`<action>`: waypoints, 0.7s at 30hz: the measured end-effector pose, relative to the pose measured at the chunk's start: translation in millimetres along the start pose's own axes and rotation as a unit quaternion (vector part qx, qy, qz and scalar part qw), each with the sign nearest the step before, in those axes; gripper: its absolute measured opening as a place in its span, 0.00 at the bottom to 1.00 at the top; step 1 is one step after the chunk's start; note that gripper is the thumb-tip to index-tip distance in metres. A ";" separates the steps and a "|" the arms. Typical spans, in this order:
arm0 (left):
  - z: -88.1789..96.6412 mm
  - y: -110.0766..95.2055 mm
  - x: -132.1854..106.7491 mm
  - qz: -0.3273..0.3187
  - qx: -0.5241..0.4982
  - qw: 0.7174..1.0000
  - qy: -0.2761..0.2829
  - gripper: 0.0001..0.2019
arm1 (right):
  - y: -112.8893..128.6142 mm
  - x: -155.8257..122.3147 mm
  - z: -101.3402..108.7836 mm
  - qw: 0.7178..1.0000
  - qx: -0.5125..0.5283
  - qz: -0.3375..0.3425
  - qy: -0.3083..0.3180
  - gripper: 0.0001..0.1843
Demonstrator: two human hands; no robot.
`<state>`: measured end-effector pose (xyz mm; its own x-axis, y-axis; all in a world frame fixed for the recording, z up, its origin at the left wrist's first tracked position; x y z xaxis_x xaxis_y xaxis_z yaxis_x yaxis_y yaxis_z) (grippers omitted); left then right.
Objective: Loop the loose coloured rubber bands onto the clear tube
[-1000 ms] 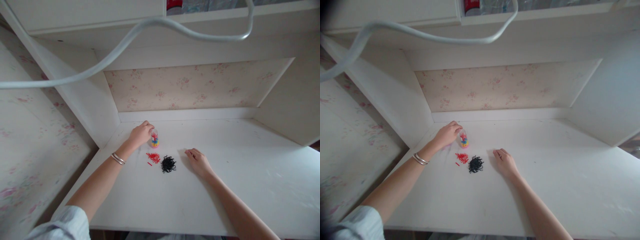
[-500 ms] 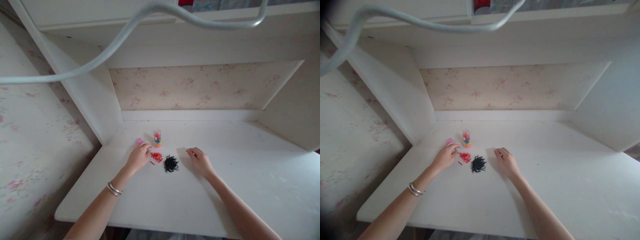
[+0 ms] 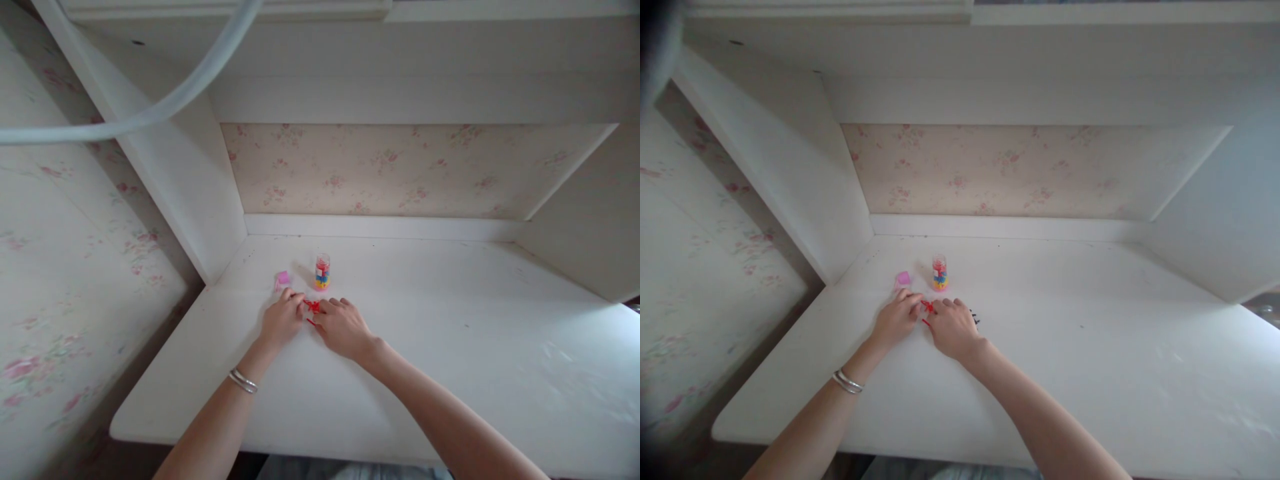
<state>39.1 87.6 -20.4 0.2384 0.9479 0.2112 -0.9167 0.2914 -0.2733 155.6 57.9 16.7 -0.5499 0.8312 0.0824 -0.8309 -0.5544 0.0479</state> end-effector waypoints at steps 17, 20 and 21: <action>-0.4 3.4 0.5 0.030 0.012 0.999 -0.014 0.15 | -4.1 12.4 11.9 0.998 0.057 -0.012 -0.031 0.17; -0.5 5.1 1.1 0.049 0.011 0.999 -0.012 0.15 | -28.8 16.8 38.4 0.988 0.114 -0.036 -0.093 0.15; -0.4 5.7 1.4 0.054 0.008 0.998 -0.013 0.14 | -38.0 19.0 48.4 0.984 0.127 -0.046 -0.119 0.14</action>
<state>34.3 90.7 -22.1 0.1293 0.9702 0.2048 -0.9420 0.1847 -0.2801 180.9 92.7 64.6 -0.4130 0.8614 0.2956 -0.8115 -0.4954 0.3098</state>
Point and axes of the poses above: each hand's wrist, its own x-axis towards the middle knuckle, its own z-axis out of the back of the hand, y = z × x, the point moved 7 cm from there along x, towards the middle knuckle, and after that the axes turned 6 degrees about -z, right-handed, at the moved point
